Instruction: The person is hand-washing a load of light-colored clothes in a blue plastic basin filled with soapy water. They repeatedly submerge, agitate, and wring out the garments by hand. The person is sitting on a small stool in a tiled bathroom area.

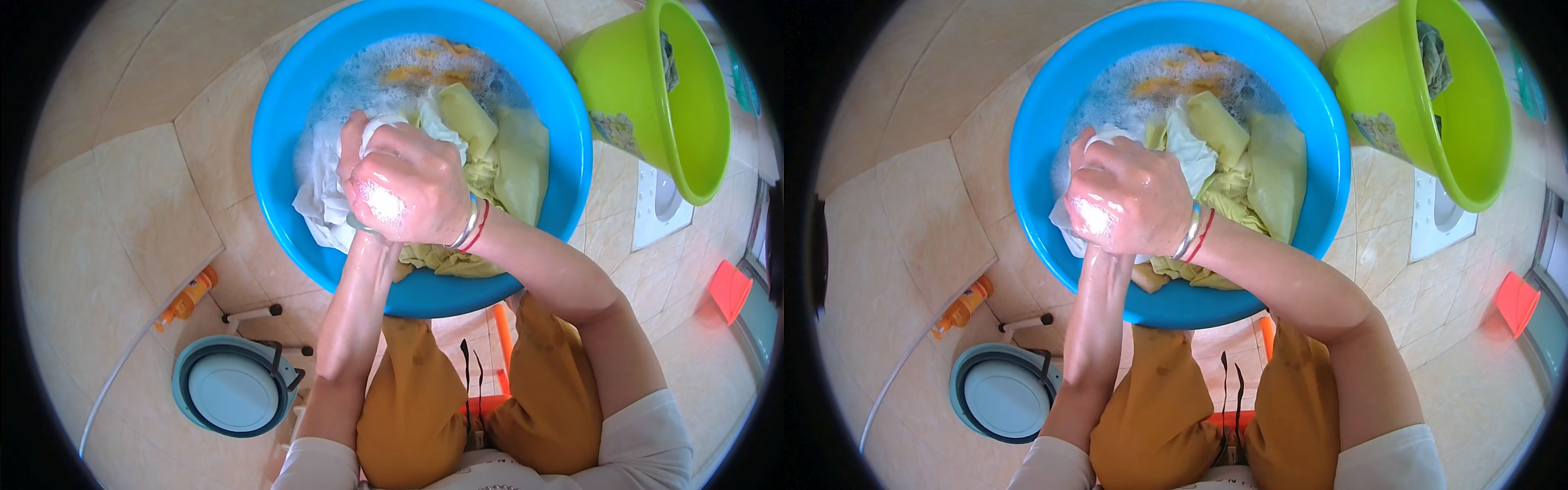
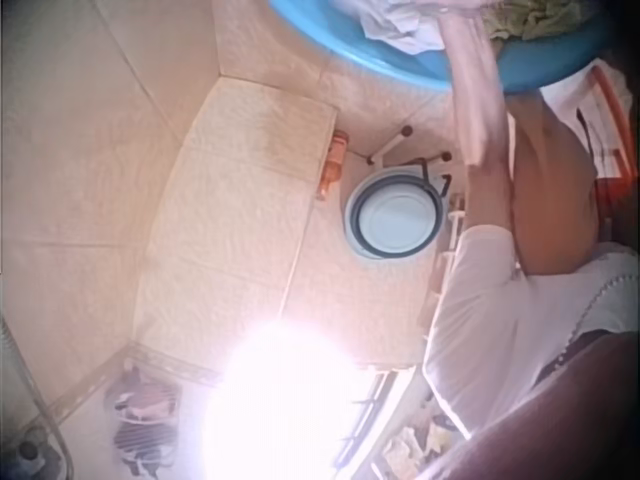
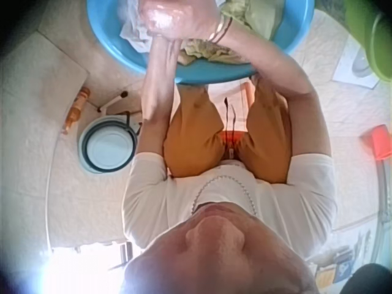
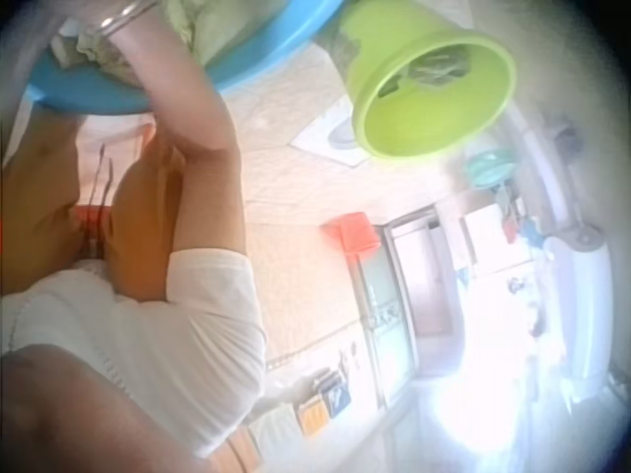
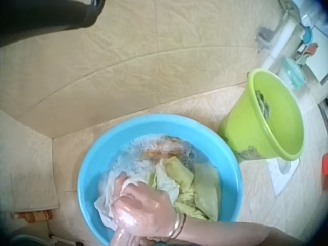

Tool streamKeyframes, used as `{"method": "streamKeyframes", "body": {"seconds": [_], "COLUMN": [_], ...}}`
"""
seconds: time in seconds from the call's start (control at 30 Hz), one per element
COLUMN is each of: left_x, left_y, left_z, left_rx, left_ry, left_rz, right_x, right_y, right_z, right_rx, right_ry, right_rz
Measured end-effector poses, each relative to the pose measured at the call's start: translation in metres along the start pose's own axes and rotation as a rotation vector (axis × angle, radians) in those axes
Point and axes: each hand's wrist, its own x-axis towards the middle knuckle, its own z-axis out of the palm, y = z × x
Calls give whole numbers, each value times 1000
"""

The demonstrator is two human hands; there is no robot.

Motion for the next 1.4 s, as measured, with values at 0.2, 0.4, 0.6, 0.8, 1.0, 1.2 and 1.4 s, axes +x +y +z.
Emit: {"method": "streamKeyframes", "body": {"seconds": [0.2,0.4,0.6,0.8,1.0,1.2,1.4], "left_x": [-9,-11,-3,64,116,99,48], "left_y": [-6,-6,16,14,-12,21,35], "left_z": [3,14,7,-51,-87,-100,-20], "left_rx": [135,165,309,277,579,115,-70], "left_ry": [92,307,126,284,388,46,-441], "left_rz": [58,-23,274,109,205,-203,-344], "right_x": [3,-7,-13,-31,-37,-15,-27], "right_y": [8,51,113,111,166,74,-25], "right_z": [-4,-6,-9,20,55,43,4], "right_rx": [22,154,-104,-671,-717,-56,-130], "right_ry": [7,-58,-138,-465,-748,-283,-444], "right_rz": [127,587,953,235,262,32,-44]}}
